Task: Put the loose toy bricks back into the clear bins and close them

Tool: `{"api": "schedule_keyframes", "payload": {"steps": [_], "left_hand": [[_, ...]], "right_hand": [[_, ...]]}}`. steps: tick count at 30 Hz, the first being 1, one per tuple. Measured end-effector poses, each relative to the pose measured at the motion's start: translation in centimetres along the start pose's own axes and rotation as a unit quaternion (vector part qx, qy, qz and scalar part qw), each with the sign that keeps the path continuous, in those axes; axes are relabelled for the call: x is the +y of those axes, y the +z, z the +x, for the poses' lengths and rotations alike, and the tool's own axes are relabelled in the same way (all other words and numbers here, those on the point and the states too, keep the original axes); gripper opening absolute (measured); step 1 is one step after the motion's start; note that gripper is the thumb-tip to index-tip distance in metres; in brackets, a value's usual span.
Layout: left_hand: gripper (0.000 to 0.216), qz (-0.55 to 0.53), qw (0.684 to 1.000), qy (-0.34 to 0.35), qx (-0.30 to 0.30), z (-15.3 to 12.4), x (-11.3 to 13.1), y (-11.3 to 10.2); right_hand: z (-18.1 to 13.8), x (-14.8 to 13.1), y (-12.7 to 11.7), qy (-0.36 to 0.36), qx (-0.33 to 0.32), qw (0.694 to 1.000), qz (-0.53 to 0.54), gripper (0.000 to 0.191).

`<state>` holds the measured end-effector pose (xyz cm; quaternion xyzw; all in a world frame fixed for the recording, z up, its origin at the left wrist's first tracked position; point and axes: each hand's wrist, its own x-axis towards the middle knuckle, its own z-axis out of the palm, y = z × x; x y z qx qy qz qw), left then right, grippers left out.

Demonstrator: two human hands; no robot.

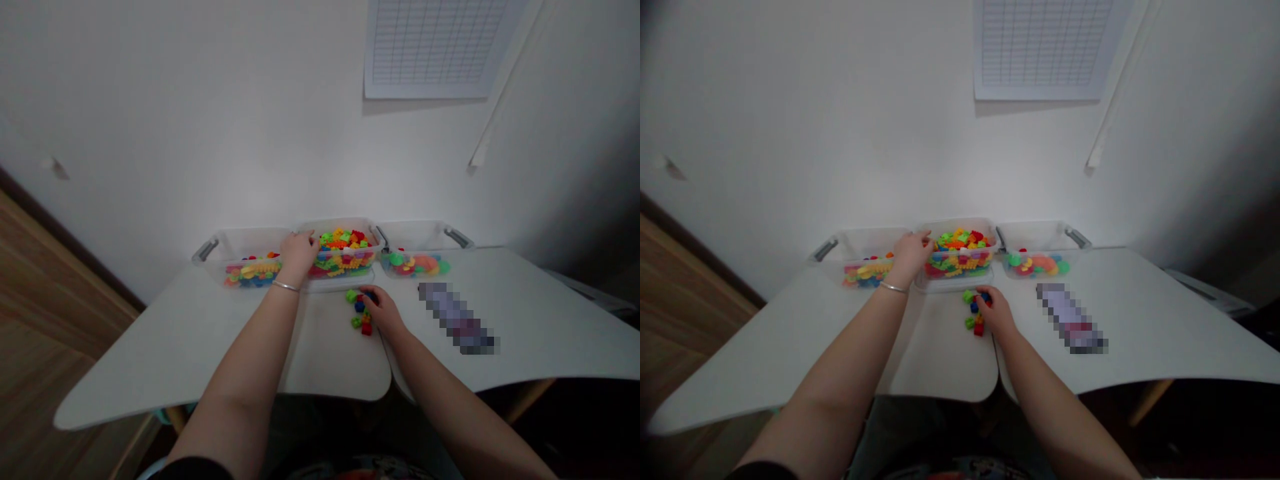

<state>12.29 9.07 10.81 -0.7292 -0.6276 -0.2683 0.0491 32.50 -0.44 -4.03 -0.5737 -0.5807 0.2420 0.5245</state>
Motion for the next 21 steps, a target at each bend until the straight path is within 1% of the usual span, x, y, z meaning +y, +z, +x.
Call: {"api": "schedule_keyframes", "payload": {"steps": [2,4,6,9,10,11,12,14,16,18,21], "left_hand": [[0.040,-0.004,1.000,0.020,-0.001,0.1,0.0,0.0],[0.040,-0.045,0.998,0.050,0.014,-0.2,-0.2,0.1],[0.036,-0.108,0.989,0.075,0.061,-1.1,-0.5,0.4],[0.028,-0.180,0.966,0.092,0.162,-3.9,-0.5,1.0],[0.026,-0.192,0.961,0.107,0.170,-5.1,-0.4,1.3],[0.024,-0.201,0.957,0.130,0.163,-6.3,-0.1,1.7],[0.023,-0.210,0.954,0.166,0.133,-7.4,0.2,2.0],[0.024,-0.216,0.945,0.241,0.046,-9.4,0.8,2.8],[0.027,-0.184,0.938,0.292,-0.023,-10.7,1.4,3.6],[0.032,-0.139,0.936,0.314,-0.069,-11.4,1.6,4.3],[0.036,-0.093,0.935,0.324,-0.110,-11.7,1.4,5.0]], "right_hand": [[0.0,0.1,0.0,0.004,0.001,1.000,0.006,0.030],[0.0,0.2,0.0,0.004,0.003,1.000,0.014,0.030],[0.0,0.2,-0.1,0.005,0.003,1.000,0.020,0.029],[0.0,-0.2,0.0,0.014,0.005,1.000,0.024,0.029],[0.0,-0.3,0.0,0.016,0.008,1.000,0.026,0.030],[0.1,-0.5,0.0,0.019,0.012,0.999,0.030,0.031],[0.1,-0.6,0.0,0.022,0.016,0.999,0.036,0.031],[0.2,-0.9,0.0,0.032,0.025,0.998,0.056,0.033],[0.3,-0.9,0.1,0.048,0.042,0.994,0.087,0.033],[0.6,-0.8,0.2,0.068,0.069,0.986,0.133,0.032],[1.0,-0.6,0.6,0.103,0.101,0.966,0.216,0.029]]}}
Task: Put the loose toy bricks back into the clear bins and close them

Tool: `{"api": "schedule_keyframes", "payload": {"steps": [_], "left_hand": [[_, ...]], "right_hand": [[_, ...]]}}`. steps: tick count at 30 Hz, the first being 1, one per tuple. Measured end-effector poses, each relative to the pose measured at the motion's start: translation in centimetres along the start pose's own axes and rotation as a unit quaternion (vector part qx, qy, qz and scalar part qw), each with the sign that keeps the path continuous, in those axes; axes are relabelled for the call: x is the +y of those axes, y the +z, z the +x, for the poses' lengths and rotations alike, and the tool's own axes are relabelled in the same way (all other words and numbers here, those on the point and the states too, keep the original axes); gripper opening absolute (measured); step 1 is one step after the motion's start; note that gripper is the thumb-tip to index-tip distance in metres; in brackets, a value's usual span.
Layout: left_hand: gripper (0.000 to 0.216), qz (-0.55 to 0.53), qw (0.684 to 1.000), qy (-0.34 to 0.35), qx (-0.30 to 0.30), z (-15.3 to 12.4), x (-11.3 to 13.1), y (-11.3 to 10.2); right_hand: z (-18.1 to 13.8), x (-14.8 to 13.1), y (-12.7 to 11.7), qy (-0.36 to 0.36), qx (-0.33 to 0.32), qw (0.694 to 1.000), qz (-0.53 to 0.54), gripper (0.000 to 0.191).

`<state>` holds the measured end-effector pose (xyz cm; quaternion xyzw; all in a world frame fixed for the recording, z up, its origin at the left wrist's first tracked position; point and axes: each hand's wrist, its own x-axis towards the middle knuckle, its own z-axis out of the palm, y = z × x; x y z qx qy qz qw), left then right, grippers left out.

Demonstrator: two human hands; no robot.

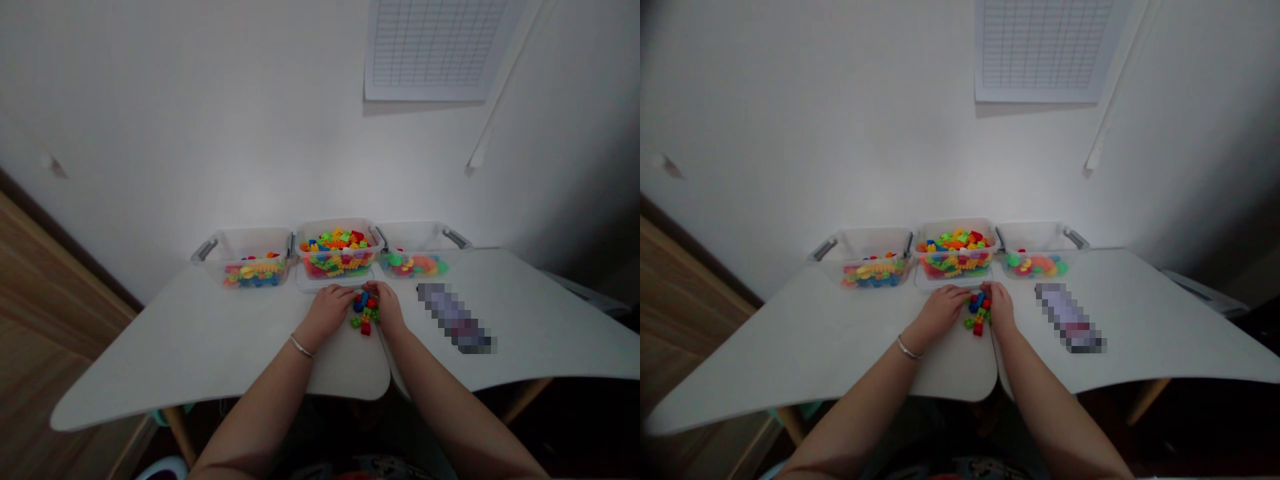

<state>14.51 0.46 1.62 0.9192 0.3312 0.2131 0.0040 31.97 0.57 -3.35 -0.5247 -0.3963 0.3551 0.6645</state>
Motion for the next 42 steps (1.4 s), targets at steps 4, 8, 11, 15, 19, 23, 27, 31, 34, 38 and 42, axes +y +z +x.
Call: {"api": "schedule_keyframes", "payload": {"steps": [4,8,11,15,19,23,27,31,34,38,42], "left_hand": [[0.034,0.014,1.000,-0.021,-0.009,-0.4,-0.4,0.2],[0.027,0.030,0.998,-0.058,-0.006,-0.7,-0.5,-0.1],[0.025,0.049,0.995,-0.090,-0.016,-0.8,-0.7,-0.5],[0.027,0.053,0.989,-0.136,-0.019,-1.1,-1.2,-0.7],[0.034,0.041,0.987,-0.152,-0.021,-1.5,-1.9,-0.6],[0.037,0.027,0.985,-0.167,-0.024,-1.7,-2.3,-0.6],[0.032,-0.005,0.984,-0.176,-0.011,-1.6,-2.5,-0.6],[0.028,-0.055,0.981,-0.185,0.019,-1.5,-2.7,-0.4],[0.027,-0.091,0.978,-0.187,0.030,-1.6,-3.1,-0.3],[0.024,-0.185,0.967,-0.169,0.044,-1.6,-3.7,-0.6],[0.022,-0.303,0.924,-0.169,0.158,-0.7,-3.6,-1.8]], "right_hand": [[0.8,0.2,0.7,0.043,0.023,0.997,0.066,0.030],[1.2,0.3,1.6,0.069,0.044,0.991,0.102,0.029],[1.0,0.4,2.5,0.075,0.038,0.991,0.107,0.028],[0.8,0.5,3.0,0.042,-0.002,0.998,0.052,0.032],[1.0,0.0,2.1,-0.003,-0.032,0.999,0.021,0.037],[1.0,-0.5,-0.2,-0.037,-0.044,0.996,-0.062,0.035],[0.5,-0.6,-2.3,-0.089,-0.068,0.961,-0.251,0.028],[0.2,-0.4,-3.2,-0.141,-0.109,0.906,-0.384,0.026],[0.2,-0.3,-3.1,-0.155,-0.131,0.881,-0.427,0.027],[0.2,-0.2,-2.8,-0.167,-0.151,0.864,-0.451,0.026],[0.1,-0.2,-2.7,-0.165,-0.151,0.858,-0.462,0.026]]}}
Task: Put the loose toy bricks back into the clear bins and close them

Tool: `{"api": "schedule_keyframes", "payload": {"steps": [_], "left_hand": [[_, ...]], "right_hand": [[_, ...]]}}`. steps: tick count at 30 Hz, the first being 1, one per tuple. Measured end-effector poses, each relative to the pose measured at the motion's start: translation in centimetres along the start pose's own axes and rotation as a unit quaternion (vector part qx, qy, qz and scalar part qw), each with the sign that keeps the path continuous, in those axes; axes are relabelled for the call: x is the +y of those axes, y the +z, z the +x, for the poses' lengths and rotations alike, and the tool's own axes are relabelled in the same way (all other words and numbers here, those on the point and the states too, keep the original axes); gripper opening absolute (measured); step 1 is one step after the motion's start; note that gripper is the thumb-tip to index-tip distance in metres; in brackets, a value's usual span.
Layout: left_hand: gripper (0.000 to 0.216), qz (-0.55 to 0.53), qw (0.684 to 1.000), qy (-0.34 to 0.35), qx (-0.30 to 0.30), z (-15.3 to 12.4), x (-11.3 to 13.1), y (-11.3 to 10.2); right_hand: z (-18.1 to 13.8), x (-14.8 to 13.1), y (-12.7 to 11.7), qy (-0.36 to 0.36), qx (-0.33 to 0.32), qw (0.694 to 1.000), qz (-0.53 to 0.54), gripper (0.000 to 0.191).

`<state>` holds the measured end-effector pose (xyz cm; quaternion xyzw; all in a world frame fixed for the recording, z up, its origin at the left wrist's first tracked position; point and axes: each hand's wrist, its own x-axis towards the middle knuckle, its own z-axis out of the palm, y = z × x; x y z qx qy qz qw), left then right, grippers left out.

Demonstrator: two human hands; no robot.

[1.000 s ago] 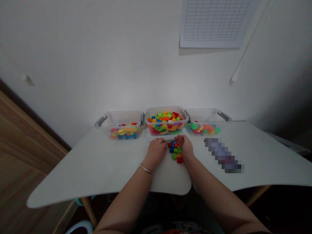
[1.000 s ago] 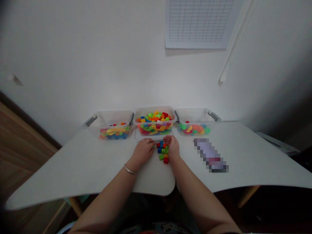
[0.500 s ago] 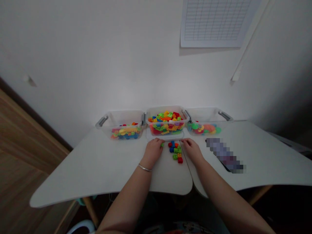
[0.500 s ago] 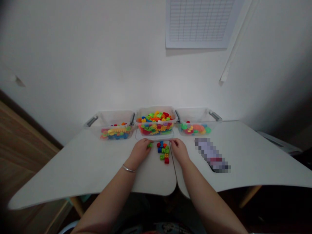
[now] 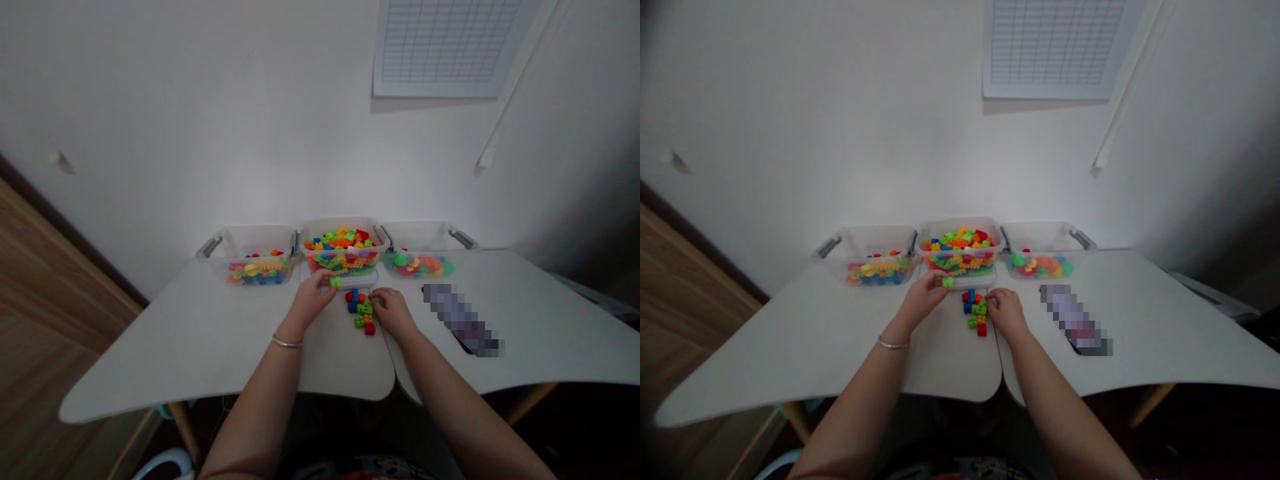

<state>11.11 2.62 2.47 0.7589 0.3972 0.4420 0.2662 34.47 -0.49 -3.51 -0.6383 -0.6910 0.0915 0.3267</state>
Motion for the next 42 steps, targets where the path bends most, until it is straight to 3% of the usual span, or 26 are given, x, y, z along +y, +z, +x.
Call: {"api": "schedule_keyframes", "payload": {"steps": [5,9,15,23,26,29,34,39,42], "left_hand": [[0.025,-0.098,0.978,0.027,0.183,3.0,2.2,-1.1],[0.027,-0.042,0.967,0.070,0.239,6.4,2.7,-2.5],[0.029,0.072,0.977,-0.031,0.196,10.6,1.3,-3.4],[0.036,0.292,0.949,-0.111,0.051,13.0,1.4,-3.8],[0.040,0.328,0.938,-0.116,0.001,13.2,1.6,-3.9],[0.040,0.326,0.940,-0.096,-0.004,12.9,1.7,-3.9],[0.041,0.297,0.952,-0.026,0.072,11.2,2.1,-3.6],[0.029,0.238,0.939,0.142,0.205,7.6,5.0,-2.6],[0.023,0.197,0.946,0.198,0.165,4.9,6.7,-1.4]], "right_hand": [[0.0,0.2,-0.1,0.002,0.005,1.000,0.007,0.027],[0.0,0.2,-0.1,0.000,0.000,1.000,0.012,0.026],[-0.1,0.0,-0.2,0.009,0.010,1.000,0.016,0.026],[0.2,0.3,-0.2,0.019,0.002,1.000,0.016,0.026],[0.3,0.3,-0.2,0.025,0.002,1.000,0.012,0.026],[0.3,0.3,-0.2,0.025,0.001,1.000,0.011,0.026],[0.3,0.3,-0.2,0.017,0.004,1.000,0.017,0.026],[0.2,0.2,-0.2,0.015,0.012,1.000,0.018,0.025],[0.2,0.3,-0.1,0.015,0.010,1.000,0.021,0.025]]}}
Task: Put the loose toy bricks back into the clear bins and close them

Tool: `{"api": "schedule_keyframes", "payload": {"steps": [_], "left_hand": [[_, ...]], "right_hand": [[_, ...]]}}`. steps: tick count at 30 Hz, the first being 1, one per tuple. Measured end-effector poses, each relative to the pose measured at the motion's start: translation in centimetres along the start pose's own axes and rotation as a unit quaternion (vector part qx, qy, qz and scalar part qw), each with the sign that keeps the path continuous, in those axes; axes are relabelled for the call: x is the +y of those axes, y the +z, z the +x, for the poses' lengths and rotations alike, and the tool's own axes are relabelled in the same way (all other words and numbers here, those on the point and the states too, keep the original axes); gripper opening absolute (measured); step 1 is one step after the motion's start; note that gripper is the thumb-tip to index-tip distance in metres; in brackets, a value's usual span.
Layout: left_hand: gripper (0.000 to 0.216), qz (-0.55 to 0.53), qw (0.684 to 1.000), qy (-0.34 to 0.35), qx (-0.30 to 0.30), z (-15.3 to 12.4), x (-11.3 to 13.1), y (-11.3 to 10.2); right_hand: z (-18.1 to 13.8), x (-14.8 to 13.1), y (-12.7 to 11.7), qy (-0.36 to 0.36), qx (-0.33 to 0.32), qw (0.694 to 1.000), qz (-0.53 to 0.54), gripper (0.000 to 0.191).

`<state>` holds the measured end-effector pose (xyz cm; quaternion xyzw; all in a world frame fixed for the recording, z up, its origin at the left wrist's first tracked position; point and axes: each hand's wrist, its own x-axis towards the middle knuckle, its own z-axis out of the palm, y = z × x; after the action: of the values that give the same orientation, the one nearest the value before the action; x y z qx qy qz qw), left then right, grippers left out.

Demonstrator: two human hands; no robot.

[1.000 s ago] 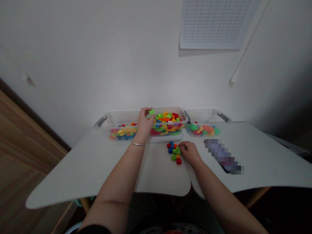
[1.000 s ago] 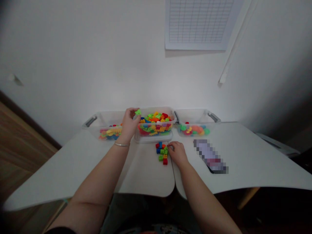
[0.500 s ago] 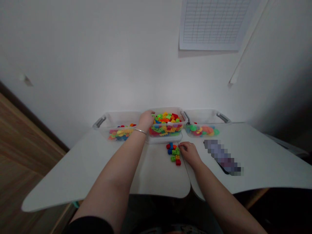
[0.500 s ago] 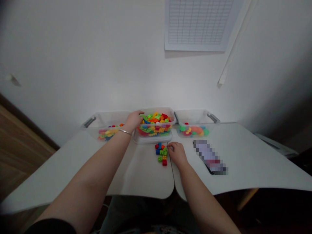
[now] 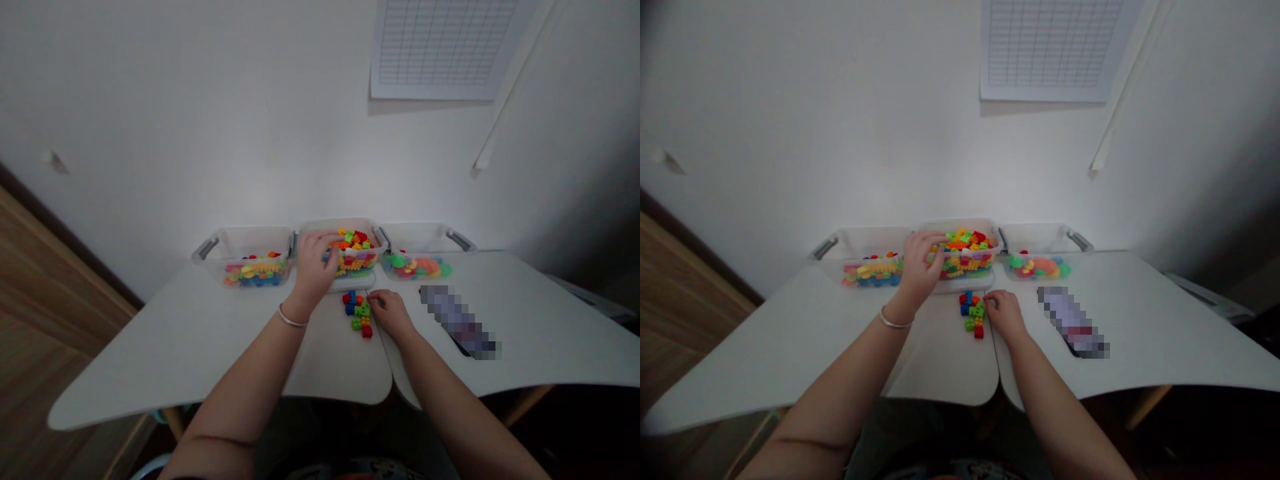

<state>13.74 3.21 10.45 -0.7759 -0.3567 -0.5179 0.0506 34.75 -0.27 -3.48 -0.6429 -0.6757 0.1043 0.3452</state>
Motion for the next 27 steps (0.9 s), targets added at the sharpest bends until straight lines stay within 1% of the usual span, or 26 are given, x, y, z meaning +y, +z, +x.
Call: {"api": "schedule_keyframes", "payload": {"steps": [2,4,6,8,9,10,12,16,21,25,27], "left_hand": [[0.022,-0.036,0.996,0.022,-0.077,-1.6,1.0,0.3],[0.024,-0.030,0.985,0.024,-0.170,-3.6,1.2,1.1],[0.030,0.011,0.968,0.011,-0.252,-5.6,0.7,2.3],[0.040,0.039,0.942,0.034,-0.331,-7.3,-0.1,3.3],[0.043,0.052,0.930,0.045,-0.361,-8.0,-0.5,3.7],[0.044,0.062,0.923,0.049,-0.377,-8.6,-0.8,4.1],[0.043,0.075,0.918,0.055,-0.385,-9.2,-1.2,4.5],[0.035,0.086,0.925,0.054,-0.365,-9.2,-1.4,4.3],[0.027,0.092,0.927,0.011,-0.362,-8.7,-1.3,3.3],[0.032,0.108,0.926,-0.040,-0.359,-8.7,-1.3,2.9],[0.030,0.102,0.928,-0.059,-0.353,-8.8,-1.5,2.9]], "right_hand": [[0.0,0.0,0.0,-0.001,-0.002,1.000,0.001,0.025],[0.0,0.0,0.0,-0.003,-0.003,1.000,0.001,0.024],[0.0,0.0,0.0,-0.004,0.001,1.000,-0.002,0.024],[0.0,0.0,0.0,-0.005,0.004,1.000,-0.007,0.024],[0.0,0.0,0.0,-0.005,0.005,1.000,-0.009,0.024],[0.0,0.0,0.0,-0.006,0.005,1.000,-0.010,0.024],[0.0,0.0,0.0,-0.009,0.003,1.000,-0.008,0.024],[0.0,0.1,0.1,-0.009,0.003,1.000,-0.002,0.023],[-0.1,0.0,0.1,-0.010,0.008,1.000,-0.009,0.023],[0.0,0.0,0.1,-0.010,-0.002,1.000,-0.007,0.025],[0.0,0.1,0.1,-0.012,-0.004,1.000,-0.006,0.025]]}}
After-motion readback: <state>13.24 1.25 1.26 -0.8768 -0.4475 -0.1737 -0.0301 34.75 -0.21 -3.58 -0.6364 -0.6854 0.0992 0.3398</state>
